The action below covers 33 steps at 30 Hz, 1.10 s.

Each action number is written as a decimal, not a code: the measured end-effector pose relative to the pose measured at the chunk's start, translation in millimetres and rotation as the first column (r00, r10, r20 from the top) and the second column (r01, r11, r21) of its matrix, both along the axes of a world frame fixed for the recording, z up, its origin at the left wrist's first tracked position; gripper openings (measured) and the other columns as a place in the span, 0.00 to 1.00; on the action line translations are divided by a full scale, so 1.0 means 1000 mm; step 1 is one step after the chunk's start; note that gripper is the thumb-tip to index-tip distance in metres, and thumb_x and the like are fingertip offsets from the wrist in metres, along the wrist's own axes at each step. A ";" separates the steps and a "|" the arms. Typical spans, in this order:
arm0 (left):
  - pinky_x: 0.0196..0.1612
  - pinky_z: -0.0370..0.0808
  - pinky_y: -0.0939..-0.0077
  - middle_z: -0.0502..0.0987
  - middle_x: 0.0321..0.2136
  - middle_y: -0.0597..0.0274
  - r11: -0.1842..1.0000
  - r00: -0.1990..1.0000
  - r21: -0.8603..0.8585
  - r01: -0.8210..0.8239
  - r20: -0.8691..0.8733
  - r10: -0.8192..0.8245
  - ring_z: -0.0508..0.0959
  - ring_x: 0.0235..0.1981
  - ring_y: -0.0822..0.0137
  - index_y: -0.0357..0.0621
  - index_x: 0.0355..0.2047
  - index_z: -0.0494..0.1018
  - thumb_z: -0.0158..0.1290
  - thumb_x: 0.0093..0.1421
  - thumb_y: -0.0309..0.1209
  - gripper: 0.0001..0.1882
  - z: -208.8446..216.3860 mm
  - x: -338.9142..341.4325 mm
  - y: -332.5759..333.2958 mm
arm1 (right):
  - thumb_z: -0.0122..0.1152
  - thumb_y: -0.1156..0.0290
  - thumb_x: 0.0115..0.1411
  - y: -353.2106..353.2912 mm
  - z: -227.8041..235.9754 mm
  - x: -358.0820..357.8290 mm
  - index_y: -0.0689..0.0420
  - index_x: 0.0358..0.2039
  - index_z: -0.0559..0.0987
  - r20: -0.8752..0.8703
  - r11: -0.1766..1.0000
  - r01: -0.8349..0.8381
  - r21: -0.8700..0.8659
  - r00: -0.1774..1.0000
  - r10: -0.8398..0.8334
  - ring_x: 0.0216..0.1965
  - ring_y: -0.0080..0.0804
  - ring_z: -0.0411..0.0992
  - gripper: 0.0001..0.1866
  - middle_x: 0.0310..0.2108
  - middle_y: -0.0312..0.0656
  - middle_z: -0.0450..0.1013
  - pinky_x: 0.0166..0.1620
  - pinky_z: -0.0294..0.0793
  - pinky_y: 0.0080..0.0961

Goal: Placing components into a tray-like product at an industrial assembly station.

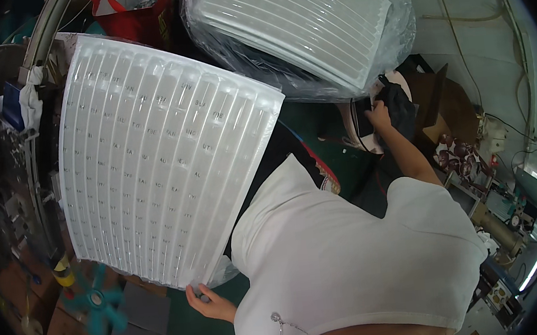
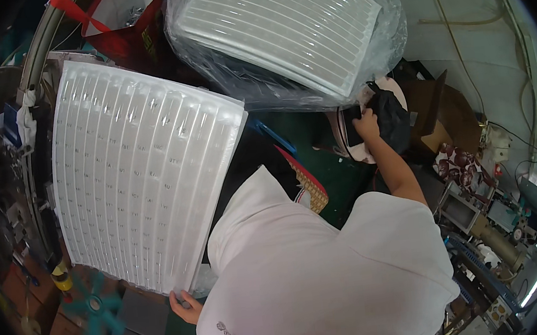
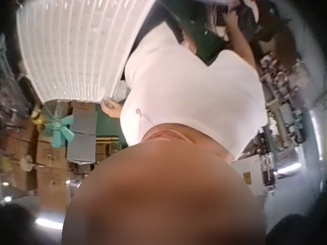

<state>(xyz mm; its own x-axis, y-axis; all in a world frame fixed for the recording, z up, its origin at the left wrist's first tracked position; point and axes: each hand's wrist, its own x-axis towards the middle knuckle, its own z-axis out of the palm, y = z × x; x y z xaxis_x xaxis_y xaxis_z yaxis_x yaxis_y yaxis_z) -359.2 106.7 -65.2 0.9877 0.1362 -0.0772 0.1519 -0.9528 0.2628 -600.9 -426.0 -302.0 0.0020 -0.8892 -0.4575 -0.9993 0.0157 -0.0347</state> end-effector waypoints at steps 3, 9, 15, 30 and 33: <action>0.45 0.69 0.65 0.69 0.49 0.49 0.994 0.992 0.016 0.112 0.054 -0.112 0.71 0.48 0.55 0.36 0.49 0.69 0.49 0.63 0.28 0.15 0.001 -0.005 0.001 | 0.70 0.59 0.39 0.014 -0.014 -0.020 0.55 0.54 0.60 0.018 0.998 -0.021 0.065 1.000 0.019 0.49 0.59 0.64 0.42 0.52 0.58 0.59 0.50 0.67 0.43; 0.50 0.68 0.63 0.68 0.50 0.47 0.973 0.968 0.044 0.226 0.098 -0.229 0.70 0.51 0.52 0.35 0.51 0.68 0.46 0.64 0.28 0.16 -0.006 -0.007 0.007 | 0.72 0.55 0.38 0.021 -0.030 -0.019 0.57 0.46 0.63 0.039 0.998 -0.058 -0.010 0.998 0.058 0.46 0.53 0.67 0.38 0.45 0.54 0.64 0.47 0.69 0.40; 0.54 0.66 0.63 0.66 0.53 0.46 0.974 0.971 0.071 0.214 0.092 -0.220 0.68 0.54 0.52 0.35 0.52 0.67 0.43 0.66 0.31 0.17 -0.013 -0.010 0.006 | 0.70 0.54 0.39 0.027 -0.033 -0.015 0.57 0.40 0.66 0.078 0.990 -0.129 -0.054 0.988 0.133 0.44 0.51 0.66 0.32 0.43 0.49 0.64 0.48 0.67 0.39; 0.42 0.66 0.68 0.66 0.50 0.50 0.999 0.974 -0.038 0.016 0.225 -0.007 0.69 0.41 0.58 0.39 0.56 0.59 0.44 0.64 0.37 0.23 -0.014 -0.016 -0.010 | 0.61 0.51 0.48 0.033 -0.019 -0.029 0.52 0.49 0.66 0.190 0.959 -0.195 -0.205 0.953 0.235 0.49 0.54 0.65 0.30 0.49 0.50 0.64 0.48 0.68 0.42; 0.43 0.65 0.67 0.63 0.48 0.51 0.998 0.942 -0.068 -0.012 0.333 0.034 0.67 0.41 0.59 0.37 0.52 0.59 0.44 0.63 0.34 0.20 -0.016 -0.014 -0.009 | 0.59 0.56 0.51 0.033 -0.010 -0.037 0.51 0.49 0.66 0.199 0.987 -0.040 -0.155 0.977 0.071 0.48 0.53 0.67 0.27 0.48 0.50 0.67 0.47 0.69 0.43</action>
<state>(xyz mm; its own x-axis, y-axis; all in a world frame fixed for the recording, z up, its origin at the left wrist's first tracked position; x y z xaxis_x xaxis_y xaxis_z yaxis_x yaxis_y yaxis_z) -373.1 97.8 -80.7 0.9550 0.1646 0.2466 0.0665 -0.9295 0.3629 -638.4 -393.2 -311.7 0.1322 -0.9434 -0.3043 -0.9701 -0.0602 -0.2350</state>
